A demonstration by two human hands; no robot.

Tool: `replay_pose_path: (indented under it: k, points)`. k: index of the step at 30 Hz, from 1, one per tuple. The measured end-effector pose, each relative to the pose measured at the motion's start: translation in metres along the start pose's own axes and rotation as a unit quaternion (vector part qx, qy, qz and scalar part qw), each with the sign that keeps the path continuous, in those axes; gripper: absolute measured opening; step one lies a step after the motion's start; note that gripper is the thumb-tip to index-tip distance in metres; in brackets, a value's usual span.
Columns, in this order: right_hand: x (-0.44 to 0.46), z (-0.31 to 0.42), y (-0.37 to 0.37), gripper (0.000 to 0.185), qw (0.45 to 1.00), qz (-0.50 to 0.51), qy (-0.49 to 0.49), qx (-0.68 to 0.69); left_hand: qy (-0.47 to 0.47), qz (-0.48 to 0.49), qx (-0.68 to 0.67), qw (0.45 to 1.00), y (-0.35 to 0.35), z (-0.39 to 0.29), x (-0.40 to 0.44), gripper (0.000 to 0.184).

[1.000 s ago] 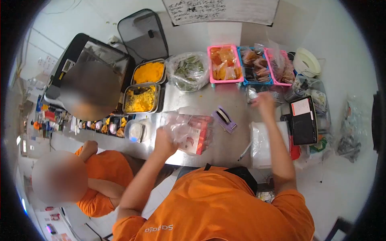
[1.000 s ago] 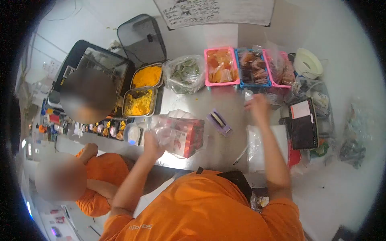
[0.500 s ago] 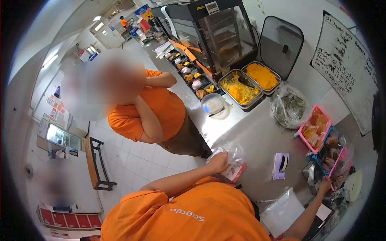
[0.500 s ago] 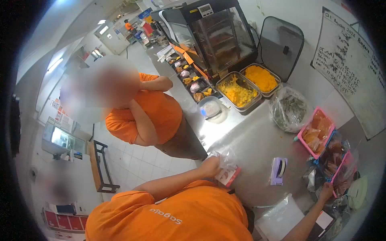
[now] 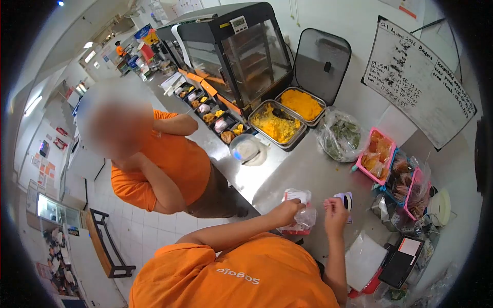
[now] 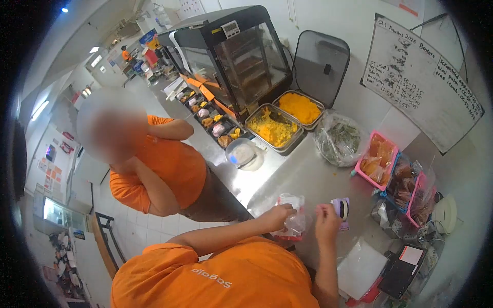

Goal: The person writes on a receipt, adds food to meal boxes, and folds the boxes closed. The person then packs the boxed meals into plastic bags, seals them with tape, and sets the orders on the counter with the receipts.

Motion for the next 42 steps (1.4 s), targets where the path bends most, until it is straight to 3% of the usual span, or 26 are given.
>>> replay_pose_path:
  k: [2, 6, 10, 16, 19, 22, 26, 29, 35, 37, 38, 39, 40, 42]
  points:
    - [-0.001, -0.008, 0.037, 0.004, 0.998, 0.003, 0.045, 0.053, 0.034, 0.005, -0.008, 0.999, 0.004, 0.004, 0.003, 0.057]
    - [-0.016, -0.018, 0.075, 0.008, 0.994, 0.082, 0.038, -0.056, 0.137, 0.008, -0.003, 0.991, 0.008, -0.001, -0.001, 0.054]
    - [-0.033, -0.027, 0.078, 0.013, 0.995, 0.079, 0.043, -0.043, 0.222, -0.081, 0.111, 0.965, -0.002, -0.017, -0.009, 0.056]
    - [-0.051, 0.006, 0.075, 0.018, 0.99, 0.09, -0.022, -0.109, 0.134, 0.024, -0.021, 0.99, 0.019, 0.0, 0.003, 0.048]
    - [-0.06, 0.005, 0.069, 0.024, 0.983, 0.088, -0.023, -0.157, 0.142, 0.033, -0.044, 0.988, 0.007, -0.003, 0.002, 0.048]
    - [-0.068, 0.0, 0.07, 0.024, 0.991, 0.034, -0.051, -0.121, 0.131, 0.021, -0.034, 0.991, 0.004, 0.001, 0.004, 0.039]
    - [-0.063, 0.037, 0.063, 0.045, 0.995, -0.003, -0.034, -0.092, 0.109, 0.025, 0.018, 0.994, -0.015, -0.019, 0.003, 0.034]
    - [-0.067, 0.031, 0.065, 0.054, 0.994, 0.01, -0.032, -0.105, 0.09, 0.05, -0.029, 0.994, -0.001, -0.001, 0.008, 0.031]
    - [-0.073, 0.027, 0.061, 0.049, 0.995, -0.018, 0.005, -0.102, 0.104, 0.076, 0.0, 0.992, -0.006, -0.006, 0.013, 0.032]
    - [-0.074, 0.024, 0.057, 0.047, 0.989, -0.047, 0.011, -0.14, 0.068, 0.088, -0.028, 0.993, -0.006, -0.001, 0.02, 0.033]
    - [-0.078, 0.023, 0.057, 0.046, 0.986, -0.057, 0.016, -0.156, 0.045, 0.096, -0.044, 0.993, -0.004, 0.003, 0.021, 0.033]
    - [-0.08, 0.023, 0.053, 0.028, 0.988, -0.095, 0.047, -0.115, -0.016, 0.118, -0.043, 0.992, -0.004, 0.009, 0.024, 0.032]
    - [-0.078, 0.026, 0.054, 0.022, 0.988, -0.053, 0.093, -0.109, -0.08, 0.141, -0.042, 0.986, -0.003, 0.018, 0.024, 0.031]
    - [-0.078, 0.029, 0.06, 0.017, 0.978, 0.037, 0.185, -0.09, -0.165, 0.167, -0.215, 0.948, 0.039, 0.078, 0.025, 0.026]
Point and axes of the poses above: each hand's wrist, its own x-axis towards the middle knuckle, its own y-axis out of the palm, z = x × y, the point moved 7 cm from there along x, towards the middle knuckle, and after that the axes turned 12 degrees about z, right-handed, at the moved point
